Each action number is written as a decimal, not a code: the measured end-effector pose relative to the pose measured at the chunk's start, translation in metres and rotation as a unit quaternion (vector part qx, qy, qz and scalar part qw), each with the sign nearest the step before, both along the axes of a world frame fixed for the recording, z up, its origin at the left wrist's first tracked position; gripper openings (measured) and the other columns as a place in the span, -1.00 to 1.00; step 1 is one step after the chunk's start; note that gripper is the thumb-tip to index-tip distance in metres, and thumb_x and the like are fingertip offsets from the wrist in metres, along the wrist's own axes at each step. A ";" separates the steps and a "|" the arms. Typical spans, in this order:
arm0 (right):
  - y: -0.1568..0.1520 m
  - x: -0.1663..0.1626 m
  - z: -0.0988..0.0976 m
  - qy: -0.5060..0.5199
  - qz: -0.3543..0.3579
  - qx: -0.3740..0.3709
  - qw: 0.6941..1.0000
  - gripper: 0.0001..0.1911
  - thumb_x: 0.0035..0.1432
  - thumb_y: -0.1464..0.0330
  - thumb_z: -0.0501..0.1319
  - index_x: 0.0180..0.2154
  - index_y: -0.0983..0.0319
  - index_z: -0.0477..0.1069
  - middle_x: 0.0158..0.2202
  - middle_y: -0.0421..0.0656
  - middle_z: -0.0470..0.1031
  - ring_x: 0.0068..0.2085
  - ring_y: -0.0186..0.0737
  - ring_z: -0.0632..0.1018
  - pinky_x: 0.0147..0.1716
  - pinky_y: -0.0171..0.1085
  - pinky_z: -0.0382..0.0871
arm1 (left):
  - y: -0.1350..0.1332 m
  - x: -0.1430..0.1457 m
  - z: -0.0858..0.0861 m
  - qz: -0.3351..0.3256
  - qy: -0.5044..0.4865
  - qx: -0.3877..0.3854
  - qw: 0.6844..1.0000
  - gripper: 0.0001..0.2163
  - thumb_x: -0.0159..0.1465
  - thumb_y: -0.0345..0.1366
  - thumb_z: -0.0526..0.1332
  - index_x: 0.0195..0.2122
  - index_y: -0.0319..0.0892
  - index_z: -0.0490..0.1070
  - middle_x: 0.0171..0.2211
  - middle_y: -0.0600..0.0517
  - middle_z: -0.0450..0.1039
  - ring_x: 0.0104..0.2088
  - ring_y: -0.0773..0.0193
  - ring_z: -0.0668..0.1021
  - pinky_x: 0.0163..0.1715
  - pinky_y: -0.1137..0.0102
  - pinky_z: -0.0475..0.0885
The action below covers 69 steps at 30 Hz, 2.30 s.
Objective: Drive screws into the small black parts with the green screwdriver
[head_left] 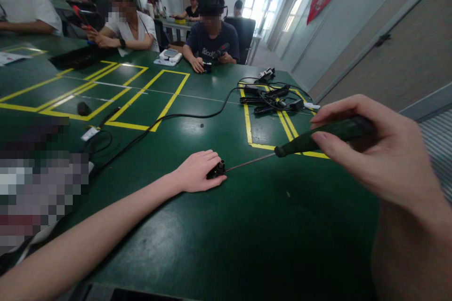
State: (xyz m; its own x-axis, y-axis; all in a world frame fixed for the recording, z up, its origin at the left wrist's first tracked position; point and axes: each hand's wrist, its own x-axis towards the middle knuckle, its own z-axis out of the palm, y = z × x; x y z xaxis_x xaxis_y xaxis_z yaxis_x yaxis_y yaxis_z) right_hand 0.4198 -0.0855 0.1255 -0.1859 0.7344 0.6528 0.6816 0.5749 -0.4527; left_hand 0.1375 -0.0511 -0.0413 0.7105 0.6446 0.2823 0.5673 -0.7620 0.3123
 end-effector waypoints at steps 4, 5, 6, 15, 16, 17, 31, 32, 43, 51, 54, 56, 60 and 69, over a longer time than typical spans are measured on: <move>0.001 0.000 0.001 -0.021 -0.004 0.011 1.000 -0.89 0.05 0.24 0.32 -0.39 0.13 0.49 -0.44 -0.22 0.57 -0.44 -0.24 0.55 -0.45 -0.26 0.43 | 0.000 0.000 0.000 -0.001 0.000 0.000 1.000 -0.74 0.46 -0.06 0.18 -0.22 -0.16 0.42 -0.28 -0.06 0.53 -0.25 0.13 0.55 -0.22 0.27 0.45; 0.001 0.000 0.001 -0.029 -0.013 0.015 0.999 -0.86 0.07 0.22 0.31 -0.41 0.14 0.48 -0.46 -0.22 0.55 -0.45 -0.24 0.55 -0.45 -0.26 0.42 | 0.001 0.000 0.000 -0.001 0.001 0.000 1.000 -0.74 0.46 -0.07 0.18 -0.22 -0.16 0.42 -0.28 -0.06 0.53 -0.25 0.13 0.55 -0.22 0.27 0.45; 0.002 0.000 0.001 -0.033 -0.017 0.014 0.999 -0.85 0.08 0.21 0.29 -0.42 0.14 0.47 -0.50 -0.23 0.52 -0.47 -0.25 0.54 -0.47 -0.26 0.39 | 0.001 0.000 0.000 -0.002 0.001 -0.001 1.000 -0.74 0.46 -0.07 0.18 -0.22 -0.16 0.42 -0.28 -0.06 0.53 -0.25 0.13 0.54 -0.22 0.27 0.45; 0.001 0.003 -0.002 -0.036 0.008 0.025 0.999 -0.94 0.07 0.29 0.30 -0.37 0.13 0.49 -0.42 -0.25 0.57 -0.42 -0.28 0.56 -0.41 -0.29 0.43 | 0.001 -0.001 0.001 -0.006 0.003 0.004 1.000 -0.72 0.47 -0.06 0.18 -0.22 -0.18 0.43 -0.28 -0.07 0.53 -0.25 0.13 0.55 -0.23 0.28 0.45; 0.001 0.004 -0.001 -0.035 0.014 0.026 0.999 -0.93 0.07 0.29 0.29 -0.36 0.13 0.49 -0.42 -0.25 0.58 -0.41 -0.28 0.57 -0.39 -0.29 0.44 | 0.001 -0.001 0.001 -0.006 0.003 0.004 1.000 -0.72 0.47 -0.06 0.17 -0.21 -0.18 0.43 -0.28 -0.07 0.53 -0.25 0.13 0.55 -0.23 0.28 0.45; 0.001 0.004 0.000 -0.040 0.016 0.026 0.999 -0.92 0.08 0.28 0.30 -0.36 0.13 0.49 -0.43 -0.25 0.57 -0.41 -0.28 0.56 -0.40 -0.29 0.43 | 0.001 -0.001 0.001 -0.006 0.002 0.004 1.000 -0.72 0.47 -0.06 0.17 -0.21 -0.18 0.43 -0.27 -0.07 0.54 -0.25 0.13 0.55 -0.22 0.28 0.45; 0.004 0.005 -0.007 -0.007 0.037 0.006 0.999 -0.88 0.09 0.31 0.37 -0.28 0.10 0.48 -0.35 -0.25 0.59 -0.36 -0.28 0.60 -0.40 -0.30 0.51 | 0.001 0.000 0.000 -0.002 0.011 0.005 1.000 -0.70 0.48 -0.04 0.16 -0.21 -0.18 0.44 -0.27 -0.08 0.53 -0.24 0.12 0.54 -0.21 0.27 0.46; 0.004 0.005 -0.006 -0.003 0.047 0.003 0.999 -0.88 0.10 0.33 0.36 -0.28 0.09 0.48 -0.34 -0.25 0.59 -0.35 -0.28 0.60 -0.40 -0.31 0.51 | 0.001 0.000 -0.001 -0.002 0.011 0.004 1.000 -0.70 0.48 -0.04 0.16 -0.21 -0.18 0.44 -0.27 -0.08 0.53 -0.24 0.12 0.54 -0.21 0.27 0.46; 0.008 0.009 -0.010 -0.013 0.053 0.032 0.998 -0.90 0.20 0.25 0.37 -0.30 0.09 0.49 -0.40 -0.26 0.55 -0.45 -0.32 0.51 -0.50 -0.31 0.40 | 0.001 0.000 0.001 -0.003 0.006 0.001 1.000 -0.71 0.47 -0.05 0.17 -0.22 -0.18 0.44 -0.28 -0.07 0.52 -0.25 0.12 0.54 -0.22 0.27 0.46; 0.006 0.008 -0.007 -0.031 0.034 0.038 0.998 -0.86 0.22 0.22 0.38 -0.32 0.10 0.50 -0.43 -0.26 0.54 -0.46 -0.30 0.49 -0.51 -0.30 0.36 | 0.000 0.000 0.002 -0.004 0.008 0.003 1.000 -0.72 0.47 -0.06 0.19 -0.23 -0.18 0.44 -0.28 -0.07 0.53 -0.26 0.12 0.54 -0.24 0.28 0.44; 0.007 0.004 -0.008 -0.020 0.023 0.048 0.998 -0.86 0.20 0.25 0.37 -0.37 0.11 0.47 -0.47 -0.28 0.51 -0.49 -0.34 0.47 -0.53 -0.32 0.31 | 0.001 0.000 0.002 0.011 0.016 0.008 1.000 -0.70 0.45 -0.03 0.22 -0.25 -0.18 0.44 -0.31 -0.05 0.53 -0.27 0.12 0.56 -0.25 0.29 0.42; 0.007 0.003 -0.009 -0.008 0.001 0.067 0.998 -0.84 0.17 0.25 0.36 -0.41 0.12 0.45 -0.50 -0.29 0.48 -0.51 -0.36 0.44 -0.53 -0.32 0.27 | 0.001 -0.001 0.001 0.046 0.022 0.016 0.999 -0.65 0.43 0.04 0.24 -0.29 -0.16 0.44 -0.35 -0.03 0.52 -0.30 0.12 0.56 -0.27 0.29 0.41; 0.008 0.006 -0.013 0.020 -0.041 0.108 0.993 -0.84 0.17 0.25 0.32 -0.43 0.13 0.46 -0.52 -0.29 0.46 -0.53 -0.37 0.40 -0.53 -0.30 0.25 | 0.002 -0.002 -0.002 0.123 0.034 0.023 0.992 -0.49 0.34 0.27 0.26 -0.37 -0.14 0.41 -0.42 0.00 0.50 -0.36 0.12 0.56 -0.33 0.31 0.38; 0.006 0.004 -0.014 0.017 -0.039 0.115 0.992 -0.82 0.18 0.23 0.32 -0.43 0.14 0.46 -0.53 -0.29 0.43 -0.54 -0.35 0.39 -0.56 -0.29 0.23 | 0.001 -0.007 0.000 0.076 -0.011 -0.024 0.997 -0.73 0.30 -0.03 0.29 -0.20 -0.14 0.48 -0.31 0.00 0.60 -0.32 0.14 0.62 -0.25 0.30 0.46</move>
State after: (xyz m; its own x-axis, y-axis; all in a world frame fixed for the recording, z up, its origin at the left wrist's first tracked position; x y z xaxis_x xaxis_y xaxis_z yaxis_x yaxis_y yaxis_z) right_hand 0.4242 -0.0792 0.1112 -0.1096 0.5764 0.8098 0.7154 0.6114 -0.3383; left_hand 0.1308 -0.0505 -0.0416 0.5977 0.7574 0.2628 0.6674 -0.6517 0.3604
